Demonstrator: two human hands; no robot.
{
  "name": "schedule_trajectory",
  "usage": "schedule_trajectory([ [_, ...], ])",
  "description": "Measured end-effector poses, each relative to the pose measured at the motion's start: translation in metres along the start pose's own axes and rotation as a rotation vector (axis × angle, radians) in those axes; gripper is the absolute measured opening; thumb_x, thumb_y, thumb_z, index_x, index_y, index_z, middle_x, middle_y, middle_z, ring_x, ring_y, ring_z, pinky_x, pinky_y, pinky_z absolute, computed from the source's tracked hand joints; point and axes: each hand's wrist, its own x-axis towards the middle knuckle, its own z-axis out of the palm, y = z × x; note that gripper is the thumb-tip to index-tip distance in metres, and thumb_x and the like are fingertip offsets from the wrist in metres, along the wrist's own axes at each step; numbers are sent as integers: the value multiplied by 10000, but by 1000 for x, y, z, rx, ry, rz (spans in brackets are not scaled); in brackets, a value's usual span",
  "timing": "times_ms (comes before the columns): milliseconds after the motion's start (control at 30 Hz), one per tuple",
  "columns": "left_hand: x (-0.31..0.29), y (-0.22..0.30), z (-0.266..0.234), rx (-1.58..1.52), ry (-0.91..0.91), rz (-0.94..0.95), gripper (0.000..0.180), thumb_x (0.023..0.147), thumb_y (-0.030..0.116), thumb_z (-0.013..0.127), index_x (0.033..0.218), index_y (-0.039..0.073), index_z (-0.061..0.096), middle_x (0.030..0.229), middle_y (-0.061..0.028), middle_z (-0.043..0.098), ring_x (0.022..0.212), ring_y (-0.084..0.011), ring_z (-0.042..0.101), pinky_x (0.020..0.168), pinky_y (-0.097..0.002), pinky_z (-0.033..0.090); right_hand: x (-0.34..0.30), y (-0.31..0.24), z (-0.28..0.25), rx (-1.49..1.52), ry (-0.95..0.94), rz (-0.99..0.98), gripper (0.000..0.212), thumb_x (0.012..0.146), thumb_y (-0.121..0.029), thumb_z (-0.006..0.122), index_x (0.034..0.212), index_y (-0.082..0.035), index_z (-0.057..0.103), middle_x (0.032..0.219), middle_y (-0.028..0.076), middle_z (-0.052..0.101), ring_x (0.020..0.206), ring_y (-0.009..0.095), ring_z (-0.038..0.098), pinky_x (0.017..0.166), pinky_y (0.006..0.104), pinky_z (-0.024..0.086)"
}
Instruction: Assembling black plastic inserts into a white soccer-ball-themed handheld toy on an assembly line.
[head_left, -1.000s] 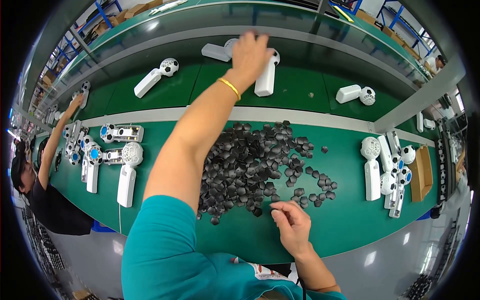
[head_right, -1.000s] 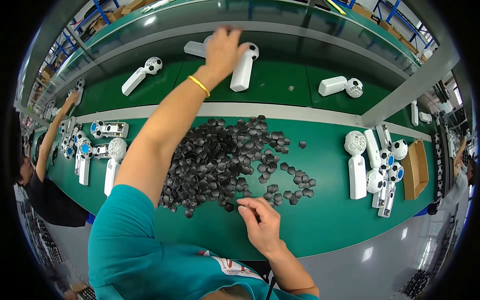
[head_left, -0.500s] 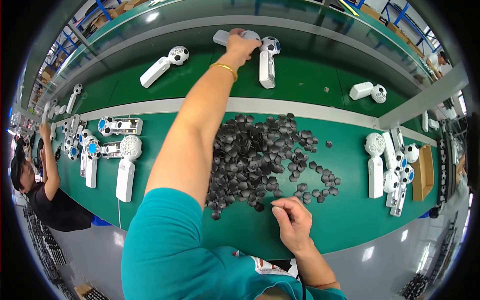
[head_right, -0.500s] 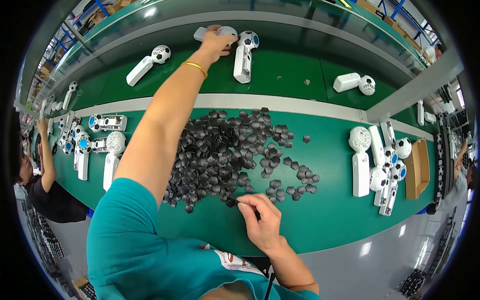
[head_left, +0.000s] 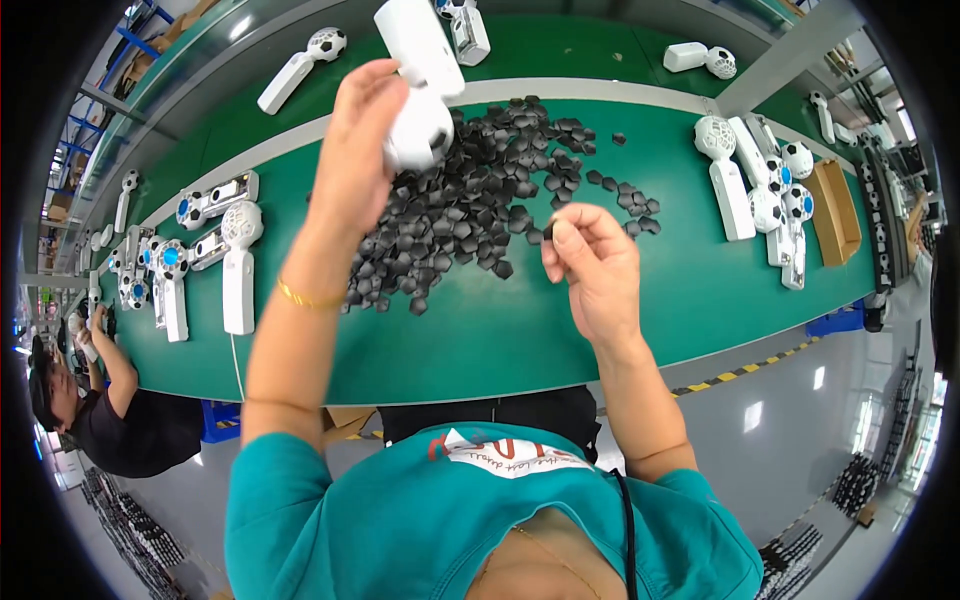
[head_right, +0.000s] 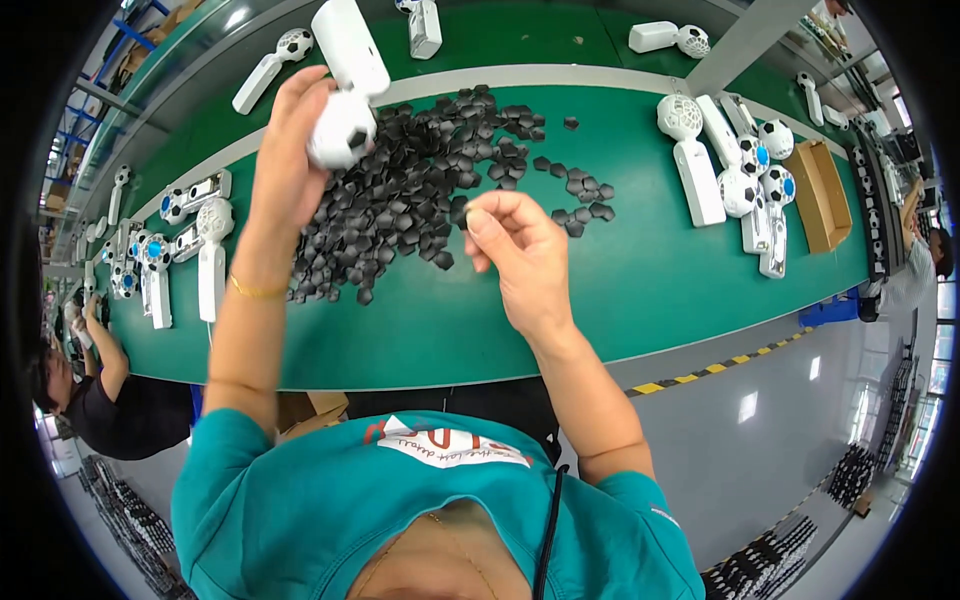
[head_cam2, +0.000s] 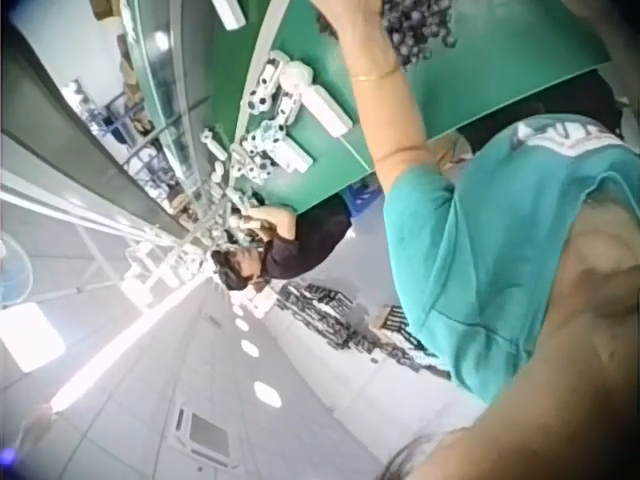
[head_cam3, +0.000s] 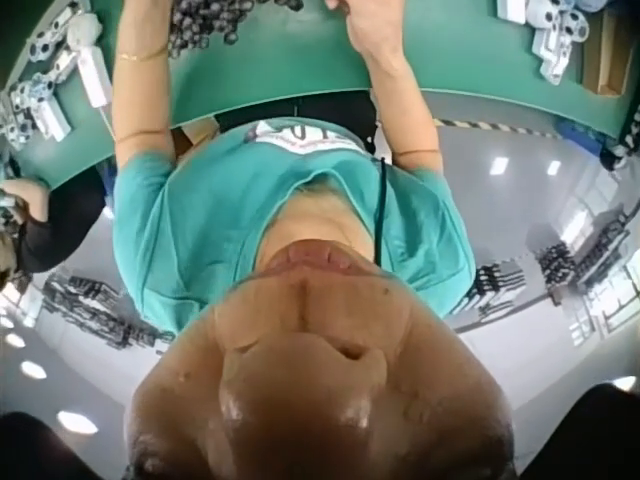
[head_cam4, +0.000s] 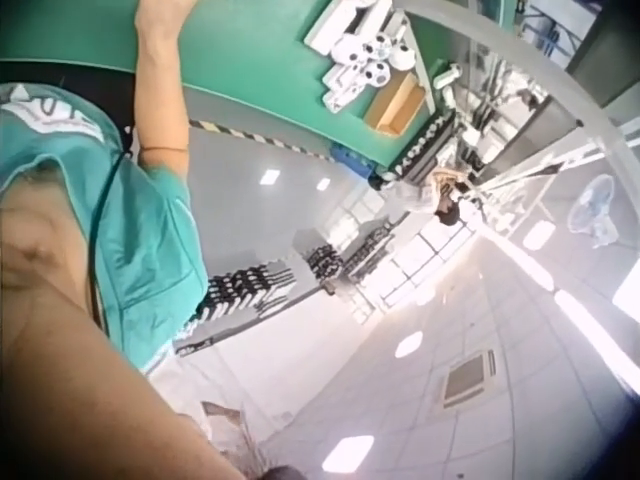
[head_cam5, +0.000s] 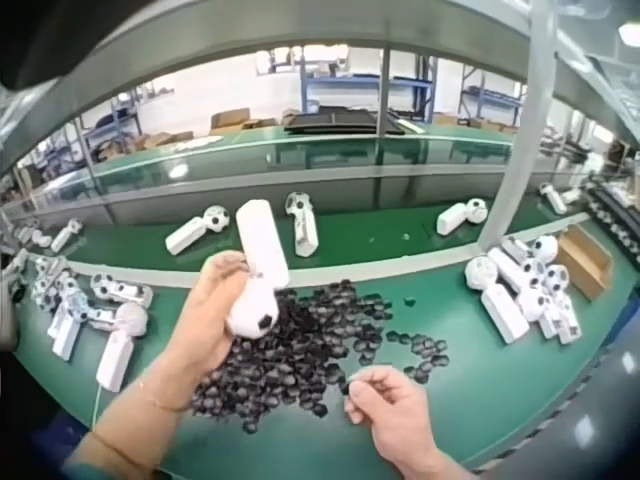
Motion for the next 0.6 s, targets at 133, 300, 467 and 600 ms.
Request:
schedule_trajectory([
  [133,-74,-4,10,-136,44,-97,480,873,202,634,1266,-5,452,1108,-146,601,996,-204,611,882,-332,503,-9,-12,23,9,-98,-54,151,893,-96,650,1001,-1,605,808,26,605,664,78,542,567,204,435],
  [300,-111,-17,10,-638,-242,-487,523,846,162,673,1286,-8,446,1118,-137,602,1009,-184,609,867,-326,513,-27,-12,35,-93,-185,-77,140,890,-97,656,985,-2,620,812,16,614,678,61,537,576,197,438],
  [467,-126,-26,20,-492,-93,-330,457,850,136,686,1233,9,472,1081,-110,611,964,-157,614,818,-305,527,-39,-12,39,-172,-161,-70,135,885,-94,663,974,1,628,849,17,631,718,50,546,623,188,448],
  [600,-133,-30,24,-299,21,-129,401,861,138,692,1183,22,482,1054,-98,614,926,-149,615,783,-293,527,-43,-6,38,-220,-176,-43,137,874,-82,675,969,5,625,883,25,641,761,57,563,681,192,464],
])
